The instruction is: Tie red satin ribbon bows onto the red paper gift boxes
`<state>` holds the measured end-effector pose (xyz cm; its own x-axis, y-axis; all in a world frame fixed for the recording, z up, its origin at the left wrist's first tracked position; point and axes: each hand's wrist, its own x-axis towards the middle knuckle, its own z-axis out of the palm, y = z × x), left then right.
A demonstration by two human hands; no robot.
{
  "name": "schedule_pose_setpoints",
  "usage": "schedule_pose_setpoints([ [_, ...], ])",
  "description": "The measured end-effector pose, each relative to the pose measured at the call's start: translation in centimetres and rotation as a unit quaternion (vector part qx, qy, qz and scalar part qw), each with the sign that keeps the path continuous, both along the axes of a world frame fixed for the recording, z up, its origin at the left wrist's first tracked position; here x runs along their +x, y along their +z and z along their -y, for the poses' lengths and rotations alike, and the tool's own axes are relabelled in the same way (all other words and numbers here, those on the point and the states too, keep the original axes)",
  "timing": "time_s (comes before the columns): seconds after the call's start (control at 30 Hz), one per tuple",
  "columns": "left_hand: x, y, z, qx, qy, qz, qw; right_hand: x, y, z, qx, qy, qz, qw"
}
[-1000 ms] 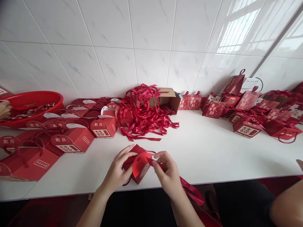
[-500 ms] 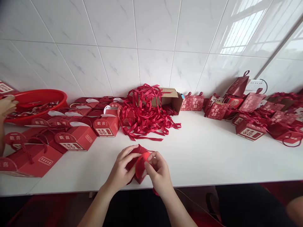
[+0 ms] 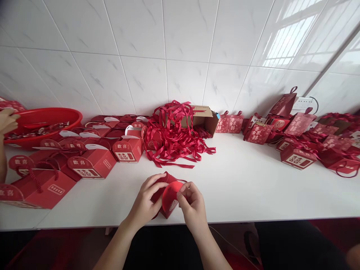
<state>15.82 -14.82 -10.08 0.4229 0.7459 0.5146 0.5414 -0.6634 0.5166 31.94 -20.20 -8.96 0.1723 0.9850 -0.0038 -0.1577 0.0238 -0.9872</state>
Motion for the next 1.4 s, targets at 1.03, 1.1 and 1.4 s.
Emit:
schedule_pose_setpoints([
  [1.03,0.2,-0.2,0.1,0.031,0.017,0.011,0.999,-0.8,-1.6,-0.9,0.031,-0.037,0.105,0.993],
  [1.1,0.2,0.3,0.0,0.054,0.027,0.021,0.998,-0.7,-1.5,-1.0,0.082,-0.084,0.216,0.969],
  [1.4,-0.6,3.5,-1.0,0.104,0.029,0.059,0.992,-0.1,1.5,-3.5,0.159,0.028,0.26,0.952],
])
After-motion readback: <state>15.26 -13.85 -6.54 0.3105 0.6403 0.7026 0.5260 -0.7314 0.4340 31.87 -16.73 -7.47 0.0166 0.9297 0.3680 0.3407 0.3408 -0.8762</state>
